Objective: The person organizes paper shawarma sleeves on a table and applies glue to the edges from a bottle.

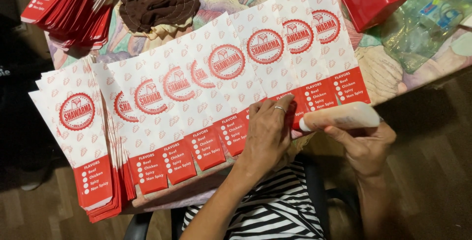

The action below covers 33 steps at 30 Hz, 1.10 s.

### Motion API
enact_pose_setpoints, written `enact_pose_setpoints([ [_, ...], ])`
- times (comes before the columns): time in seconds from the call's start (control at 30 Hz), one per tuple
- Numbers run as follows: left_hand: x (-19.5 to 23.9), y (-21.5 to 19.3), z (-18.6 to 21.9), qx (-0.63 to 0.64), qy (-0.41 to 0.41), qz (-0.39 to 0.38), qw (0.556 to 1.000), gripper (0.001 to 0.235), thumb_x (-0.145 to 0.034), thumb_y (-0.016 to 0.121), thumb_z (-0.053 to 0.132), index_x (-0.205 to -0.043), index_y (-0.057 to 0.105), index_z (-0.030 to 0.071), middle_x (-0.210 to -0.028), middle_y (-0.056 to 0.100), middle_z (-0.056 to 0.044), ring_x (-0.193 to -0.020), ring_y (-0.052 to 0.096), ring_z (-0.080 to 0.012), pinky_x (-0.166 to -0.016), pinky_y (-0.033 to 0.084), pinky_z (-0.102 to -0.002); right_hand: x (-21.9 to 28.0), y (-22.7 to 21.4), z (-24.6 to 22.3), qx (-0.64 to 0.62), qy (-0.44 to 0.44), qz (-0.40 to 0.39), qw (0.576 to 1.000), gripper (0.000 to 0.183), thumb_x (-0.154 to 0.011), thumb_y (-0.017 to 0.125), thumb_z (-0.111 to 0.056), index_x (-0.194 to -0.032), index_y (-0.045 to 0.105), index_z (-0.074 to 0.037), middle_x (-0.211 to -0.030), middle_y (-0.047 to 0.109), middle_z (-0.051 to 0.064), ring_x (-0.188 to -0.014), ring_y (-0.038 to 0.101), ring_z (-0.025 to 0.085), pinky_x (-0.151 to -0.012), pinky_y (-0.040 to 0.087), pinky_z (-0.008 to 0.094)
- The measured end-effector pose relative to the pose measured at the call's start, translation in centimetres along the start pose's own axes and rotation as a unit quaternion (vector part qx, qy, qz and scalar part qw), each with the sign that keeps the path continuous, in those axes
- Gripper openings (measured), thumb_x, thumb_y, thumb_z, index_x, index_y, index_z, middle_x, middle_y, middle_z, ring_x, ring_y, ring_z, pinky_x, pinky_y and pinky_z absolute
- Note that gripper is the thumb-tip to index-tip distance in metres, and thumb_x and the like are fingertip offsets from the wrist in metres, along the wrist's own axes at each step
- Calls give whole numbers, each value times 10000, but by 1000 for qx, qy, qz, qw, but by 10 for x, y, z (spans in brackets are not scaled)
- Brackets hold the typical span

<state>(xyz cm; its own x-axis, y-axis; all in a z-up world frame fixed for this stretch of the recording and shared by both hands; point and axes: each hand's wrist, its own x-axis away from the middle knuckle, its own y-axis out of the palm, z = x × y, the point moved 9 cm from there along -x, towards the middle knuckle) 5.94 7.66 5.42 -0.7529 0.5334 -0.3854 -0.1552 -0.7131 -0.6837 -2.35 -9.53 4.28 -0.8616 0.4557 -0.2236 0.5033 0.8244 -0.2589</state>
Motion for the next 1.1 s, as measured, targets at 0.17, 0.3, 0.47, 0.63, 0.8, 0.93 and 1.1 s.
enact_pose_setpoints([
  [0.17,-3,-2,0,33,-9,-29,999,599,-813,649,267,-1332,526,-6,-1045,667,-152,-945,571,-321,-901,388,-432,-18,17,-69,-42,-31,-64,997,231,-891,675,-97,-988,721,108,-981,749,222,-878,761,277,-919,610,308],
  [0.3,-6,-6,0,25,-28,-13,999,690,-874,622,598,-1259,574,26,-930,685,-114,-885,603,-307,-879,411,-440,-2,-24,0,-16,6,63,998,185,-898,777,-65,-1044,720,35,-1040,725,159,-908,704,183,-1023,597,298],
  [0.47,1,4,-6,24,4,-17,1000,550,-850,643,180,-1356,535,-7,-1046,682,-157,-954,594,-317,-897,396,-427,8,-9,25,-23,15,36,999,369,-788,850,-80,-1110,708,33,-1090,714,100,-986,683,183,-1011,586,327],
  [0.63,1,1,-3,23,1,-38,999,673,-721,592,-66,-1384,504,10,-1080,657,-147,-991,569,-310,-907,377,-425,-5,19,-34,-4,-25,-50,998,180,-852,760,-42,-998,748,62,-1004,760,166,-893,749,217,-944,599,297],
  [0.8,0,-1,-1,34,17,-43,998,580,-966,647,394,-1355,535,-21,-980,648,-179,-933,557,-330,-884,383,-436,-3,-30,6,-87,13,97,991,179,-906,770,-67,-1022,707,54,-1009,723,175,-820,713,213,-881,600,265],
  [0.93,4,-21,1,157,59,-26,985,380,-1034,557,35,-1410,505,25,-994,595,-164,-980,534,-312,-904,440,-426,-3,-59,45,-198,-22,170,965,509,-811,856,-116,-1243,623,15,-1238,671,126,-1177,681,223,-1218,611,464],
  [1.1,11,-66,-3,78,38,2,996,339,-1033,579,33,-1354,520,-59,-888,622,-194,-885,532,-323,-782,433,-440,3,-42,46,-228,1,158,961,422,-776,880,-139,-1115,666,-9,-1165,709,111,-1061,715,209,-1099,656,410],
])
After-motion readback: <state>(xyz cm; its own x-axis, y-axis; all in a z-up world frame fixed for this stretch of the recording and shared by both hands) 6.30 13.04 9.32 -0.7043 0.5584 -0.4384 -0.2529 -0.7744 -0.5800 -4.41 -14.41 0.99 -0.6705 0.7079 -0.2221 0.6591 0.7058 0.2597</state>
